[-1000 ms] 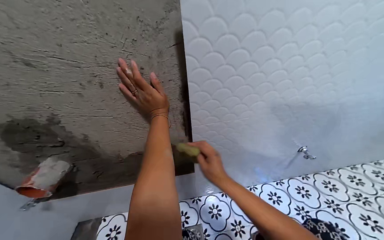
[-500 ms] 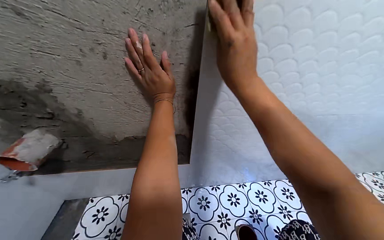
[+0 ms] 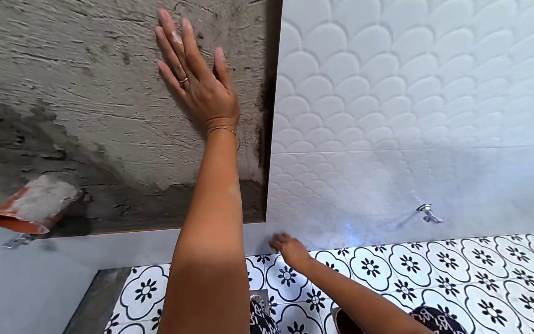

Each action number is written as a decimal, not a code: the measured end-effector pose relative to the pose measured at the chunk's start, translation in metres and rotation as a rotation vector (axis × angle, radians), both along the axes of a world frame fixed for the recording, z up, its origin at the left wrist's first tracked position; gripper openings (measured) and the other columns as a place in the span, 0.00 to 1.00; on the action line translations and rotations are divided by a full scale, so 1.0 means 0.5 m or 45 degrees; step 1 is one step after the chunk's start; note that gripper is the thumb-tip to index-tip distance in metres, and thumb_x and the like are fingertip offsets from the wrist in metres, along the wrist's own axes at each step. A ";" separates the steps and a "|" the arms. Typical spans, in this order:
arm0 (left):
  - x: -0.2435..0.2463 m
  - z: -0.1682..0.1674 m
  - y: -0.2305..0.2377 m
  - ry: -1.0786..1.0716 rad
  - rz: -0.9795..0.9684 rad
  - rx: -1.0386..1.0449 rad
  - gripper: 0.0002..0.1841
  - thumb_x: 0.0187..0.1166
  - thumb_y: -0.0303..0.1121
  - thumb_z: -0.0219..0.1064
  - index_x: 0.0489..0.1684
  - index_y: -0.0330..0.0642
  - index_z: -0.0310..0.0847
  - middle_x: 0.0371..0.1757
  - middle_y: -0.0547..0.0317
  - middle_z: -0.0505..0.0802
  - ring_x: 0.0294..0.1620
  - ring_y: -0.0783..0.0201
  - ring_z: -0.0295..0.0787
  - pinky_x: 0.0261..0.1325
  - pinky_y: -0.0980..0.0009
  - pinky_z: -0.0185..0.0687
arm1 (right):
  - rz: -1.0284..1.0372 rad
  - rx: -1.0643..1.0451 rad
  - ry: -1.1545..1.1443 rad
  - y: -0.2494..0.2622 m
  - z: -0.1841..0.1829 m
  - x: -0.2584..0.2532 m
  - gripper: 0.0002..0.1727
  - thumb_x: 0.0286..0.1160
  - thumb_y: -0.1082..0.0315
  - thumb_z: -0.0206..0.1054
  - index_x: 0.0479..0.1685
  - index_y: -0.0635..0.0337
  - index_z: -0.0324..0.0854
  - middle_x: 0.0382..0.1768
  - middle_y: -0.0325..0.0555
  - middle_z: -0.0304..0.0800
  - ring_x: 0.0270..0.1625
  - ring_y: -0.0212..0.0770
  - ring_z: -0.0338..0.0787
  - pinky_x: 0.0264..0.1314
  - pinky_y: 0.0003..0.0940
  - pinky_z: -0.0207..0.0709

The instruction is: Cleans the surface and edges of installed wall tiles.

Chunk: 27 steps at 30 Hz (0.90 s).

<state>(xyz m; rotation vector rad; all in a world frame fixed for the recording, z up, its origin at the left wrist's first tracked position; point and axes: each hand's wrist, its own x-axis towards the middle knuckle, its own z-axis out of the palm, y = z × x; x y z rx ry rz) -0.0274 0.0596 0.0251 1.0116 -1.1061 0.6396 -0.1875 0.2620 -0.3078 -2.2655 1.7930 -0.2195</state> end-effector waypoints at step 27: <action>0.003 -0.005 -0.002 -0.031 -0.034 0.024 0.33 0.91 0.51 0.47 0.88 0.38 0.64 0.90 0.39 0.66 0.93 0.40 0.55 0.90 0.40 0.42 | -1.038 -1.635 -0.425 -0.058 0.400 -0.270 0.38 0.72 0.53 0.73 0.76 0.74 0.73 0.84 0.75 0.59 0.86 0.69 0.64 0.87 0.55 0.60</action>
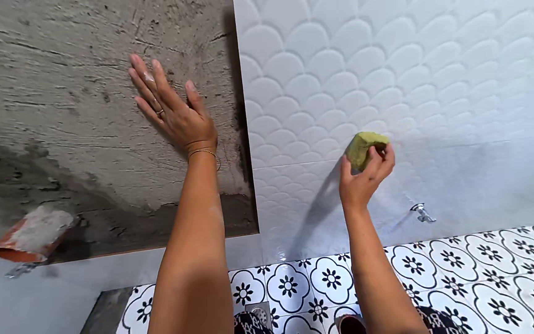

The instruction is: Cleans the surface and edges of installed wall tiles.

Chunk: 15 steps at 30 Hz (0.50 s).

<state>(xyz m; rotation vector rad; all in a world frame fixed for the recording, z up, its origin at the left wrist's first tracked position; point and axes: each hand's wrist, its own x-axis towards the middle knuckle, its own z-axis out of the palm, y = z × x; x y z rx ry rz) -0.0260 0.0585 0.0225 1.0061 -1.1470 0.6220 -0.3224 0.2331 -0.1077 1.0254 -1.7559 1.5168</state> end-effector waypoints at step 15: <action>0.011 -0.001 0.003 -0.024 -0.103 0.049 0.35 0.91 0.54 0.46 0.89 0.37 0.60 0.92 0.35 0.61 0.94 0.39 0.50 0.92 0.39 0.37 | 0.949 0.010 0.236 0.047 -0.153 0.283 0.18 0.65 0.77 0.68 0.55 0.69 0.90 0.60 0.62 0.91 0.64 0.53 0.90 0.70 0.41 0.83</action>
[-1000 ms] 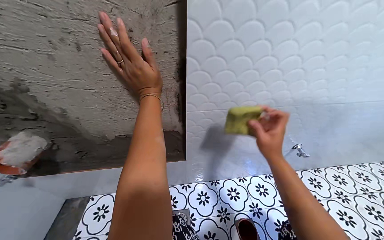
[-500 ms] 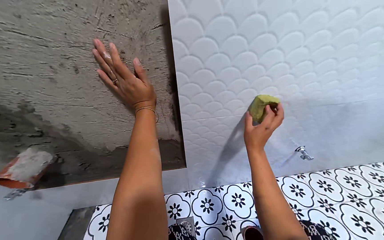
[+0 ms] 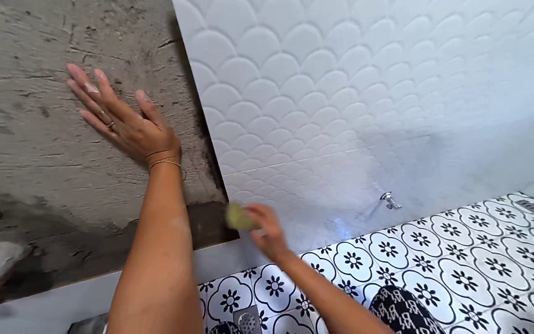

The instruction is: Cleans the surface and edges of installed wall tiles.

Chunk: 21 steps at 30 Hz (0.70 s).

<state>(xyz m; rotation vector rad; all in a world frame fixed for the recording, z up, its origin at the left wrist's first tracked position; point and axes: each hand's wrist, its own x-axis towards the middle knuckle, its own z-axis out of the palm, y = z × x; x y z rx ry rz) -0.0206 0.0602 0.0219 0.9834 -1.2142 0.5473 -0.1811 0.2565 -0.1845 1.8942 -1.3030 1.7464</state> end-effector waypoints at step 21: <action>0.000 0.004 0.000 -0.021 0.057 0.022 0.35 0.91 0.51 0.47 0.90 0.34 0.59 0.92 0.32 0.59 0.94 0.38 0.49 0.92 0.42 0.38 | 0.472 0.548 -0.178 -0.056 -0.112 0.233 0.23 0.68 0.83 0.66 0.65 0.62 0.89 0.60 0.65 0.87 0.68 0.61 0.84 0.74 0.47 0.78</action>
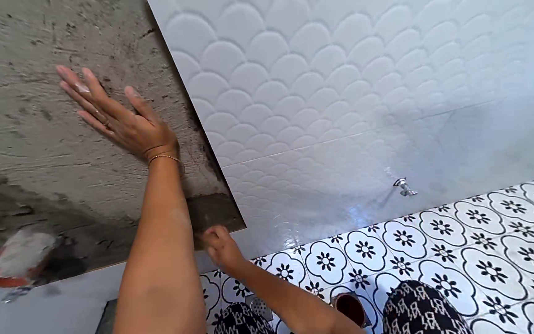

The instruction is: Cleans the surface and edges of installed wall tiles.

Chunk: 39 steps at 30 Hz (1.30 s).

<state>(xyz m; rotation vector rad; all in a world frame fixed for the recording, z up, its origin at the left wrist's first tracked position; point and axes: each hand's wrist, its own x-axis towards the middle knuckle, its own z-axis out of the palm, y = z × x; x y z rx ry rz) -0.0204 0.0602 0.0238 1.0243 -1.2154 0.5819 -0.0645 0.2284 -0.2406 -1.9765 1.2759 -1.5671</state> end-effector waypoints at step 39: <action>0.001 -0.009 -0.018 0.056 0.006 0.086 0.35 0.91 0.52 0.44 0.91 0.36 0.56 0.94 0.36 0.55 0.96 0.41 0.45 0.95 0.47 0.36 | -1.682 0.040 -0.599 0.177 0.328 -1.058 0.25 0.83 0.69 0.57 0.80 0.63 0.74 0.76 0.69 0.77 0.81 0.64 0.76 0.83 0.63 0.65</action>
